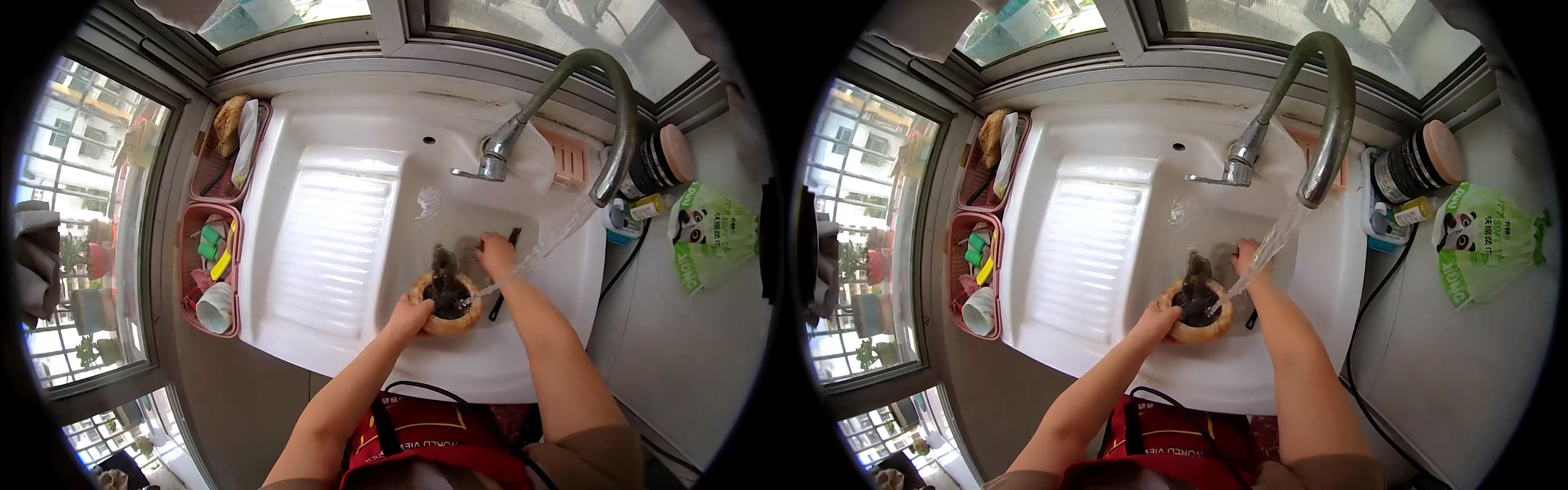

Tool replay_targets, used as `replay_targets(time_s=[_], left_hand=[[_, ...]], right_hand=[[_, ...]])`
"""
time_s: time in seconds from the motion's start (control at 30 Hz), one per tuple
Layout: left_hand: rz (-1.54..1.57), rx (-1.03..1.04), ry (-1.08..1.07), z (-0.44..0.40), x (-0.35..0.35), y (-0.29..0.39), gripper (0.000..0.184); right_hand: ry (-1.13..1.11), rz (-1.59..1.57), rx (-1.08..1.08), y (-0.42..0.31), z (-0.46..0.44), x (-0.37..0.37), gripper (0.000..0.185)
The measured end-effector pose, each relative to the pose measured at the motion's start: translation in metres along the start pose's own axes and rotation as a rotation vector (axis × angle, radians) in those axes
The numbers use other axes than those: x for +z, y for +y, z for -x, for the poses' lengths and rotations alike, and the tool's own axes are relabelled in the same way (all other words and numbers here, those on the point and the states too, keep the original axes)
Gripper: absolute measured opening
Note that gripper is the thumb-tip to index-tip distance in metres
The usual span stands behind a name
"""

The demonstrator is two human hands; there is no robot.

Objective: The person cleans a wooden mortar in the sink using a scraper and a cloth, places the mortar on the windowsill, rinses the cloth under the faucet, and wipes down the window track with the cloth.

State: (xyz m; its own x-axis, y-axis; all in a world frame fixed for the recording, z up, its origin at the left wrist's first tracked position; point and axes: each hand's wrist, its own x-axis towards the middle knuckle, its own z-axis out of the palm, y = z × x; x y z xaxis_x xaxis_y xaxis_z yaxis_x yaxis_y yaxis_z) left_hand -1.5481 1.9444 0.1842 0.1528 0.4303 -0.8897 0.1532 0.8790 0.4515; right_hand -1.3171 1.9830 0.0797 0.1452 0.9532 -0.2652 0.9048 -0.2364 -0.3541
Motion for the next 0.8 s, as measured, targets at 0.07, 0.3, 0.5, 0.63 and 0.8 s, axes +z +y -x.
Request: replay_targets(time_s=[0.07,0.3,0.5,0.63,0.8], left_hand=[[0.018,-0.012,-0.074,-0.004,-0.001,-0.006,0.054],[0.062,-0.069,0.057,-0.009,0.013,-0.008,0.046],[-0.030,-0.134,0.084,-0.004,0.006,-0.006,0.053],[0.016,-0.102,0.006,-0.003,0.001,-0.012,0.048],[0.039,-0.081,0.006,0.003,0.008,-0.006,0.037]], right_hand=[[-0.070,0.018,0.037,-0.015,-0.008,-0.015,0.029],[-0.075,0.284,-0.010,-0.010,-0.023,0.012,0.018],[-0.106,0.394,-0.024,-0.025,-0.015,0.020,0.014],[-0.191,0.334,-0.175,-0.013,-0.004,-0.018,0.024],[0.101,-0.239,0.585,0.009,0.044,-0.027,0.043]])
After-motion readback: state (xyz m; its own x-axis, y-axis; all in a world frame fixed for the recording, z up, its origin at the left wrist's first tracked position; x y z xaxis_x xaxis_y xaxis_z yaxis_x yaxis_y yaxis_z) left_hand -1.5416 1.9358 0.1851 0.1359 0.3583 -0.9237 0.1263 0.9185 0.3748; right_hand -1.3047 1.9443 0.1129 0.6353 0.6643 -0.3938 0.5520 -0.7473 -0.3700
